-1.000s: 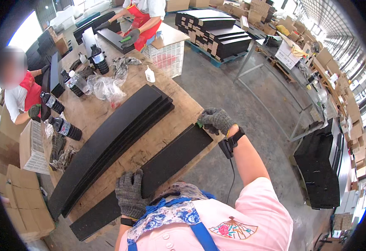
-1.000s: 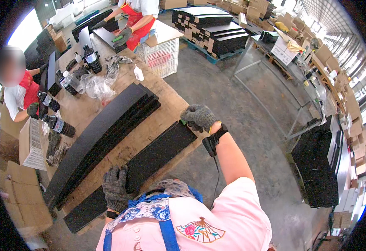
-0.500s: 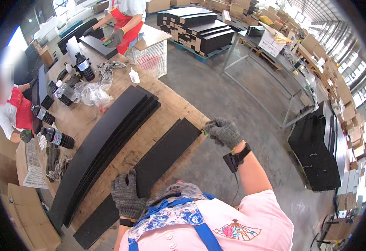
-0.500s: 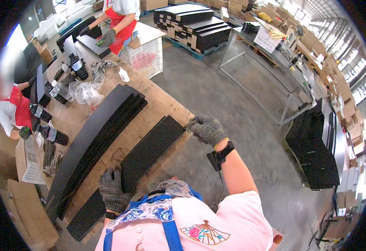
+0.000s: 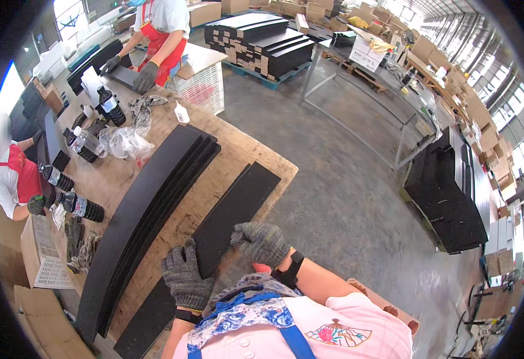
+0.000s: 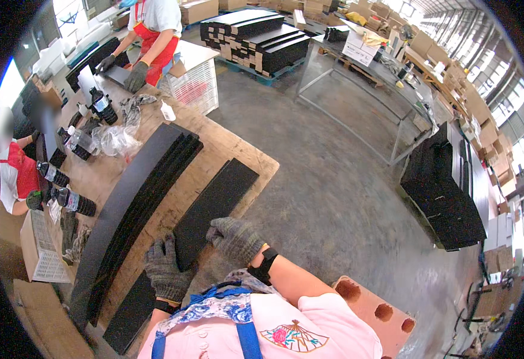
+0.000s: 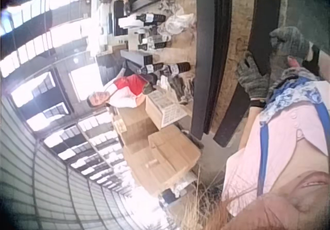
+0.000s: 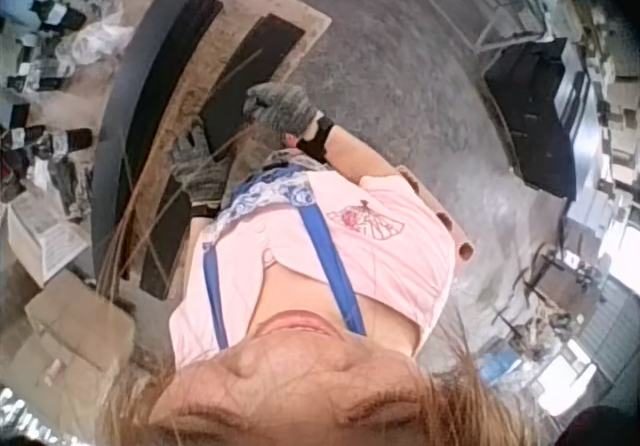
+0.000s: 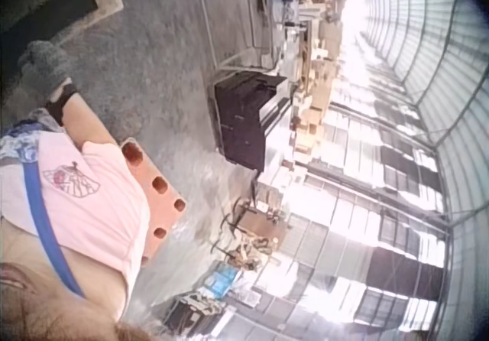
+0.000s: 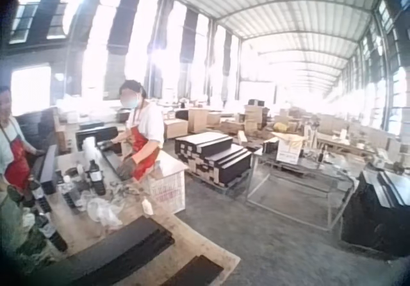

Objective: Wiping and inspecting long black furniture panels at a manufacturing workshop table.

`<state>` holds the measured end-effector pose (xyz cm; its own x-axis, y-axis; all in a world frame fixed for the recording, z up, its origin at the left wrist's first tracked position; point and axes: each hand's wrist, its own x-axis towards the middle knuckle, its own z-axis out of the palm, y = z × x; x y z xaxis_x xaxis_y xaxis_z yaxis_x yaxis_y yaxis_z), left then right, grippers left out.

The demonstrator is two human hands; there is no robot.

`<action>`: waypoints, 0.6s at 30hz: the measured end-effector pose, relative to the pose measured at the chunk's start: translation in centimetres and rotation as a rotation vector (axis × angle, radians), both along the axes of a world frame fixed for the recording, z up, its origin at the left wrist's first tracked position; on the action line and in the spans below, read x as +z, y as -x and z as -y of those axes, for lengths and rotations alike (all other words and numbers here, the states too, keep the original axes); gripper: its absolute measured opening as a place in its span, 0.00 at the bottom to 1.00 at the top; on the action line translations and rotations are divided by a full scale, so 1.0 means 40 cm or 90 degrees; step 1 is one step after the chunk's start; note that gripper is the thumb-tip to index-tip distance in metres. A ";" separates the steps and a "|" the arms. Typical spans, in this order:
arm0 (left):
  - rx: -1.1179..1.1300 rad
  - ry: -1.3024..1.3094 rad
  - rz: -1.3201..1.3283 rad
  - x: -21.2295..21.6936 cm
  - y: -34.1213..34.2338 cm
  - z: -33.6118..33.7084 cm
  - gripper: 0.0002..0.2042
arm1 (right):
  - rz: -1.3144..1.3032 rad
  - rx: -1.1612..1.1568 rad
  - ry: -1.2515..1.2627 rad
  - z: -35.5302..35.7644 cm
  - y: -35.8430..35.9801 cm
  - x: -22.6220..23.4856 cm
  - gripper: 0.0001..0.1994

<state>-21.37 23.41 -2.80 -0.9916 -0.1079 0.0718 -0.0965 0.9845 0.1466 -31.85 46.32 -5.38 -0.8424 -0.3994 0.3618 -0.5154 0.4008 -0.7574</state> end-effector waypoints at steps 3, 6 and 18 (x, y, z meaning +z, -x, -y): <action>-0.006 0.000 0.007 0.018 0.005 -0.009 0.49 | 0.185 -0.001 0.219 -0.047 0.060 -0.095 0.13; -0.009 -0.010 0.001 0.013 0.005 -0.009 0.48 | 0.090 -0.187 0.054 -0.138 0.200 -0.069 0.12; -0.095 -0.163 -0.206 -0.031 -0.014 0.071 0.30 | -0.023 -0.046 -0.089 0.187 -0.167 -0.006 0.14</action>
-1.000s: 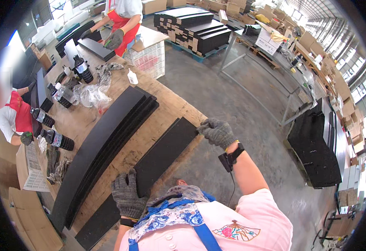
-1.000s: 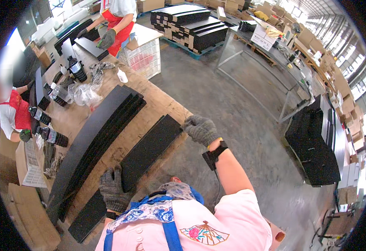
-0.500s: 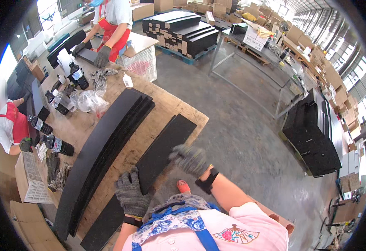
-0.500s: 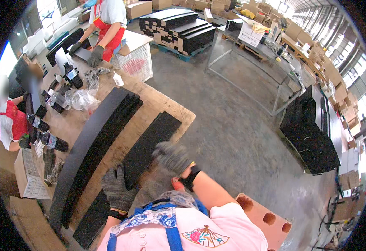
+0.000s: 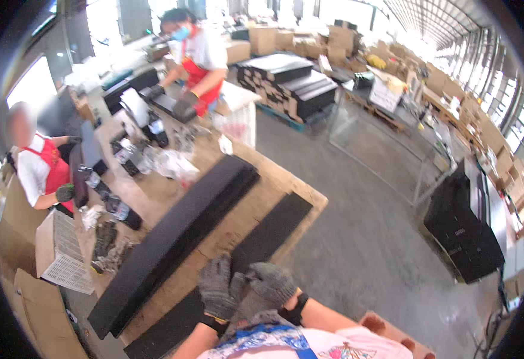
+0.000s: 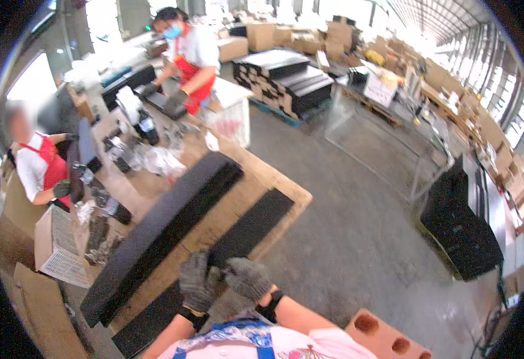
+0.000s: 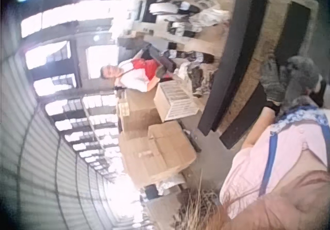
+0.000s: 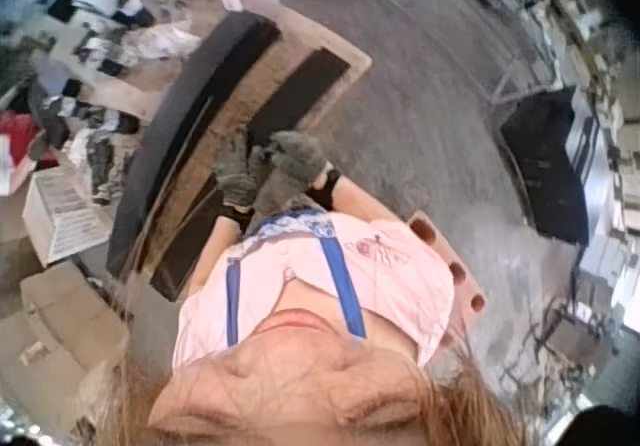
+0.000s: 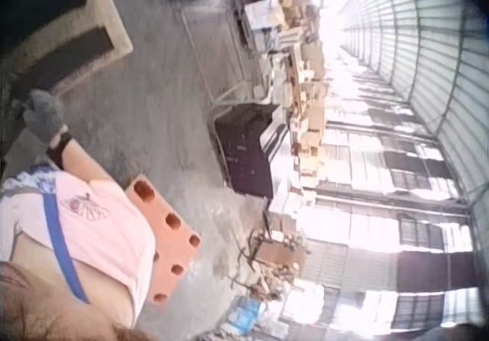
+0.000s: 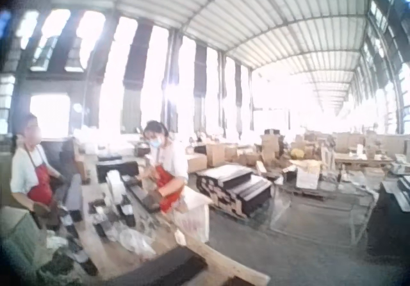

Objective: Wiping and inspecting long black furniture panels at a manufacturing workshop table.

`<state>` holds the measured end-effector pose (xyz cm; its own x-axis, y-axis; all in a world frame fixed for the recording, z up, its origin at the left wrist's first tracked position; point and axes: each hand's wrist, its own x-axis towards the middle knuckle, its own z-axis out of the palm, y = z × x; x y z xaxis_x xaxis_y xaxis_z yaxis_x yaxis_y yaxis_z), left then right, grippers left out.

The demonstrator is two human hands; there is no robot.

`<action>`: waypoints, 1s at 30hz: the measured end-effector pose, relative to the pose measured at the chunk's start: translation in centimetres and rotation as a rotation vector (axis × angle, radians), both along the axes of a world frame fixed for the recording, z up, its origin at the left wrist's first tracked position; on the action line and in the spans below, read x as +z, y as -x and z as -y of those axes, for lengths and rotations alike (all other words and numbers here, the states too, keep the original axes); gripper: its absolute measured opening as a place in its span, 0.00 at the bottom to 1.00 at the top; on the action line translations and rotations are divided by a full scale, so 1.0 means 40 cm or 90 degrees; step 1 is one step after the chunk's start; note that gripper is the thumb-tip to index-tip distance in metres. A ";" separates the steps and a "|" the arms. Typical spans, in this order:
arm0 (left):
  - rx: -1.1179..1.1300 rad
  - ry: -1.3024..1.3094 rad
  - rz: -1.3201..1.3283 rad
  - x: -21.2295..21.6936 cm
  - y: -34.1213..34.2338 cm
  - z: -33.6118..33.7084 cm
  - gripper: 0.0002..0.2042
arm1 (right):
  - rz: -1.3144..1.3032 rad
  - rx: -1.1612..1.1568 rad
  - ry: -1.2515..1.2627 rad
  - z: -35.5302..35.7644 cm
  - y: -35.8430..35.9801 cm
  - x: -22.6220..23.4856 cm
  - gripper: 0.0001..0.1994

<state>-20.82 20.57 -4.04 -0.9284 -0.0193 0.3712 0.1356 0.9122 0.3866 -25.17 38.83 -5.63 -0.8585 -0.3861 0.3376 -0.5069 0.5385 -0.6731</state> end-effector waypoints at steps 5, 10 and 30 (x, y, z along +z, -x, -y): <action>-0.039 -0.111 -0.097 0.016 -0.046 0.037 0.24 | 0.078 0.000 -0.004 -0.028 -0.001 0.003 0.13; 0.056 -0.127 -0.110 0.069 -0.243 0.281 0.16 | 0.111 -0.026 -0.026 0.011 0.007 0.041 0.13; 0.413 -0.524 0.092 -0.109 -0.767 0.696 0.18 | 0.343 -0.083 0.051 0.056 0.006 0.092 0.10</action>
<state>9.86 -7.29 -8.38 -0.6838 -0.7234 -0.0953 -0.3805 0.2420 0.8926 -25.42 36.59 -1.95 -0.9566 -0.2565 -0.1383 -0.0125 0.5103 -0.8599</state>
